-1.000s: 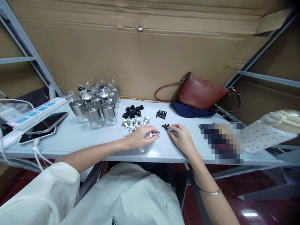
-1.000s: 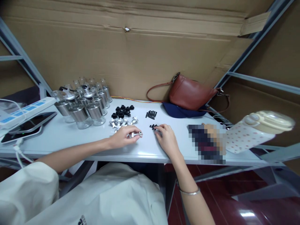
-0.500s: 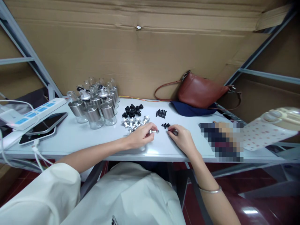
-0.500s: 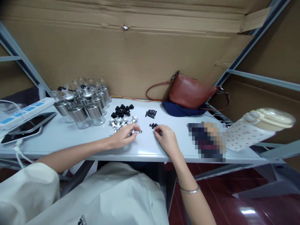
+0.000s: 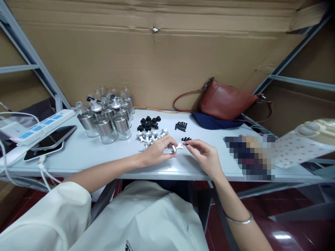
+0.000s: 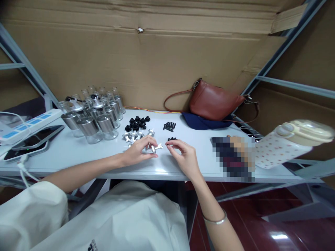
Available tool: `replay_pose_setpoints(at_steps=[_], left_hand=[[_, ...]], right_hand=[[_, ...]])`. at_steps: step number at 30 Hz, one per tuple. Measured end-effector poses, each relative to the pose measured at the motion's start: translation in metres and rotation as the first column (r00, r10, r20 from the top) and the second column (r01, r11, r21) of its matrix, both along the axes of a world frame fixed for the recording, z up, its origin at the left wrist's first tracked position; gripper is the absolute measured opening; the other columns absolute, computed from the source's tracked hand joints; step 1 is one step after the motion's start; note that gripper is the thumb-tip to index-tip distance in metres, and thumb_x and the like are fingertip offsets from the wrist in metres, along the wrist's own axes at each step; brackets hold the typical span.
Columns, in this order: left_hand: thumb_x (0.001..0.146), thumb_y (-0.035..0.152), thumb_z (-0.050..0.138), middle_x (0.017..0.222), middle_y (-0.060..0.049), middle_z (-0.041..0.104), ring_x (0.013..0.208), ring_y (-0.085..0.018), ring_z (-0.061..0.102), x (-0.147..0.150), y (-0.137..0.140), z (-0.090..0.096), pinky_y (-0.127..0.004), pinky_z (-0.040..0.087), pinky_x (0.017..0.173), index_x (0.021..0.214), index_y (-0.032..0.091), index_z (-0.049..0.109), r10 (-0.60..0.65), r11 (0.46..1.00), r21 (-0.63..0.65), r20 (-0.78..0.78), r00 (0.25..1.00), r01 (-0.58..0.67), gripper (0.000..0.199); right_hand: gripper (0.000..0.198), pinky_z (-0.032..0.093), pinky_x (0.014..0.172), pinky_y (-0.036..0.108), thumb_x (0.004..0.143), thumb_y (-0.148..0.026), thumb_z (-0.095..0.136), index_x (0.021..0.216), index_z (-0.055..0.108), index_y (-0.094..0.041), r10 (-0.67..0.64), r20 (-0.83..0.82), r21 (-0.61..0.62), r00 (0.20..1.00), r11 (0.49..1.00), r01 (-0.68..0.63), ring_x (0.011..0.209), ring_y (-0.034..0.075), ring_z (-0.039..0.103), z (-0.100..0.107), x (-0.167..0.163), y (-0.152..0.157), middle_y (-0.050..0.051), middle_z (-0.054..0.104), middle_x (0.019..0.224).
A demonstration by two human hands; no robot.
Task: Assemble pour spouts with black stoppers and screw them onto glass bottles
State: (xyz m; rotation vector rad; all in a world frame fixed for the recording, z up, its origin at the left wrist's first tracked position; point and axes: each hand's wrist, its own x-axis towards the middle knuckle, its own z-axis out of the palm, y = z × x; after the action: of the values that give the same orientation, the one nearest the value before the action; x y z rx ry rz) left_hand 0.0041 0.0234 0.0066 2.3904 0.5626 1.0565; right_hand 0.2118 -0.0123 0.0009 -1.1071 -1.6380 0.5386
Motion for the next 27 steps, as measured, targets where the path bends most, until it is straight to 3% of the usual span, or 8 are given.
replay_pose_setpoints(at_steps=[9,18,27], left_hand=[[0.083,0.031,0.063,0.095,-0.007,0.060,0.081,-0.016,0.056,0.000,0.002,-0.002,-0.029,0.047,0.071,0.098,0.016,0.054,-0.005,0.996,0.092,0.046,0.999,0.001,0.023],[0.084,0.032,0.062,0.097,-0.008,0.060,0.088,-0.018,0.057,-0.001,0.003,-0.005,-0.033,0.048,0.077,0.099,0.016,0.054,-0.003,0.995,0.098,0.026,1.000,0.001,0.023],[0.084,0.032,0.063,0.096,-0.007,0.060,0.084,-0.016,0.058,0.000,0.003,-0.005,-0.029,0.048,0.069,0.097,0.017,0.053,-0.021,0.993,0.118,0.061,0.998,0.014,0.023]], right_hand=[[0.020,0.054,0.071,0.036,0.076,-0.041,0.069,0.079,0.070,-0.021,0.011,-0.044,-0.028,0.999,1.000,-0.012,0.073,0.022,0.067,0.005,-0.007,-0.006,0.005,0.073,0.078],[0.021,0.053,0.069,0.034,0.078,-0.042,0.067,0.078,0.071,-0.022,0.027,-0.067,-0.033,0.997,0.999,-0.030,0.073,0.022,0.067,0.006,-0.010,-0.008,0.005,0.073,0.077],[0.019,0.055,0.068,0.034,0.075,-0.040,0.070,0.075,0.070,-0.022,0.043,-0.156,-0.081,0.987,0.995,-0.056,0.071,0.021,0.067,0.006,-0.012,-0.008,0.004,0.073,0.075]])
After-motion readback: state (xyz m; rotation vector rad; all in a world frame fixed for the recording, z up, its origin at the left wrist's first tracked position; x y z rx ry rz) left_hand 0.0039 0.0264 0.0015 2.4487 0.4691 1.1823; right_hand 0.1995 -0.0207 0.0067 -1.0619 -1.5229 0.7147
